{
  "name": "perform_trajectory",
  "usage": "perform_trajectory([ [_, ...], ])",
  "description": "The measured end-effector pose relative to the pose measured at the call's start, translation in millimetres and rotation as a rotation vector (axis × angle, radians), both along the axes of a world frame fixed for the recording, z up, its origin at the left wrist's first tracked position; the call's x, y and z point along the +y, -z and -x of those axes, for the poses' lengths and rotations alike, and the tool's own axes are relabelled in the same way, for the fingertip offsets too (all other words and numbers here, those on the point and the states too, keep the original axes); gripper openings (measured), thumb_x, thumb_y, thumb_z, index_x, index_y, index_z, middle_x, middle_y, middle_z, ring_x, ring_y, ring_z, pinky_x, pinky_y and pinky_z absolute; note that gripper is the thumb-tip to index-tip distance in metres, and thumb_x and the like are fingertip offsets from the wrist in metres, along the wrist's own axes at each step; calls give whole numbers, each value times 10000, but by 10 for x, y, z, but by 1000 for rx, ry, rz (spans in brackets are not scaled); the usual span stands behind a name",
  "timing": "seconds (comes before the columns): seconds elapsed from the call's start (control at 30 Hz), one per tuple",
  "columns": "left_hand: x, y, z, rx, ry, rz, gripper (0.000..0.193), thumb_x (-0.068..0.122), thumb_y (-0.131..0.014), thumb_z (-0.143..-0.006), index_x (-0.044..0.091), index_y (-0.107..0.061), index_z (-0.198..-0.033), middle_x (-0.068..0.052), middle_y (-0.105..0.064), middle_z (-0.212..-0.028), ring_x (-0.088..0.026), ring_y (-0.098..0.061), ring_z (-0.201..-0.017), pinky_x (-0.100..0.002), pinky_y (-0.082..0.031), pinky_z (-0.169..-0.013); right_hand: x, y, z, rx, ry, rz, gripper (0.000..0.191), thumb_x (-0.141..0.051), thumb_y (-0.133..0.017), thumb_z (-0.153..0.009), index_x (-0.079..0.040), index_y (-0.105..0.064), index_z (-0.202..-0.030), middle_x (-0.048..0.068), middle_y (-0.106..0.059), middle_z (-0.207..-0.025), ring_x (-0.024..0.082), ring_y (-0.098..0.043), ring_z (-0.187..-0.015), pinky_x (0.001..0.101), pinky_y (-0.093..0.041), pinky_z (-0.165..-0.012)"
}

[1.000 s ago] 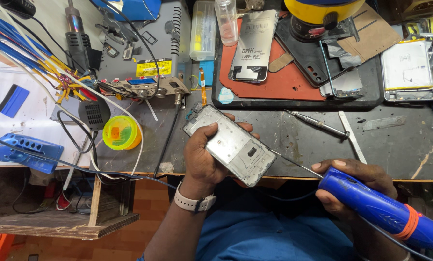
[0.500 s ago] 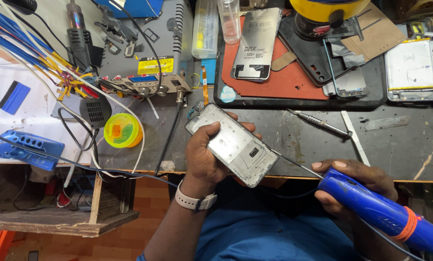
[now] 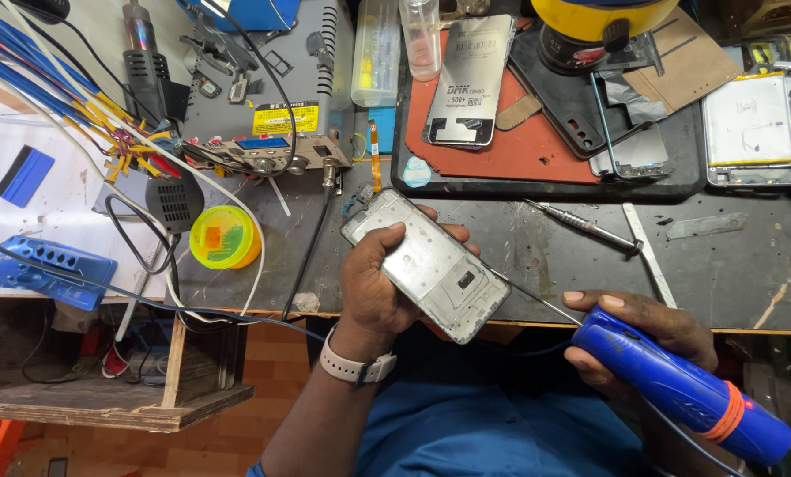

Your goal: The person disassembles a smartphone by removing screws, prying open the casing, and detaching internal components. They use a screwdriver and a hot air gun to separate the back cover and remove the battery and motherboard.

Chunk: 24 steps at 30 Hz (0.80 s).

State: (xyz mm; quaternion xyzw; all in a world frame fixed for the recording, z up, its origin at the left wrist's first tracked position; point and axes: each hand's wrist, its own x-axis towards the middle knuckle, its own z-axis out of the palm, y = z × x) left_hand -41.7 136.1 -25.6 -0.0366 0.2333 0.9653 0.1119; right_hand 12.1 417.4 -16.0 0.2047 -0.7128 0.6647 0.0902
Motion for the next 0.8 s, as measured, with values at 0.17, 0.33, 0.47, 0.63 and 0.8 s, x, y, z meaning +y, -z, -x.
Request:
perform_trajectory([
  [0.17, -5, 27, -2, 26, 68, 7, 386, 266, -446, -1006, 0, -509, -1279, -334, -661, -1187, -490, -655, -1120, -627, -522, -1014, 10, 5, 17, 56, -13, -29, 539, -21, -780, -847, -84, -534, -1322, 206, -689, -1255, 117, -720, -1039, 187, -580, -766],
  [0.33, 0, 49, -8, 51, 86, 21, 397, 275, -439, -1004, -12, -537, -1260, -294, -665, -1187, -428, -668, -1123, -586, -537, -1005, 21, 1, 32, -15, -27, 11, 568, -6, -798, -837, -86, -543, -1338, 210, -700, -1261, 67, -718, -896, 168, -587, -703],
  [0.47, -2, 74, -6, 76, 79, 67, 408, 265, -447, -1018, -43, -560, -1260, -244, -661, -1173, -351, -665, -1095, -507, -547, -1001, 39, -28, 9, 3, -32, -75, 571, 0, -785, -829, -72, -534, -1337, 211, -693, -1272, 136, -719, -1038, 218, -589, -810],
  [0.63, -6, 95, -1, 102, 93, 35, 409, 261, -449, -1017, -49, -564, -1256, -238, -665, -1147, -344, -671, -1076, -496, -553, -986, 22, -44, 65, 139, -30, -132, 584, -21, -792, -832, -59, -510, -1342, 179, -689, -1218, 215, -716, -1178, 268, -600, -905],
  [0.8, -7, 95, -3, 97, 81, 44, 414, 261, -446, -1018, -58, -562, -1255, -244, -665, -1137, -346, -678, -1066, -494, -563, -977, 14, -61, 51, 135, -32, -140, 600, -12, -790, -832, -66, -501, -1355, 189, -684, -1234, 208, -715, -1155, 264, -596, -888],
])
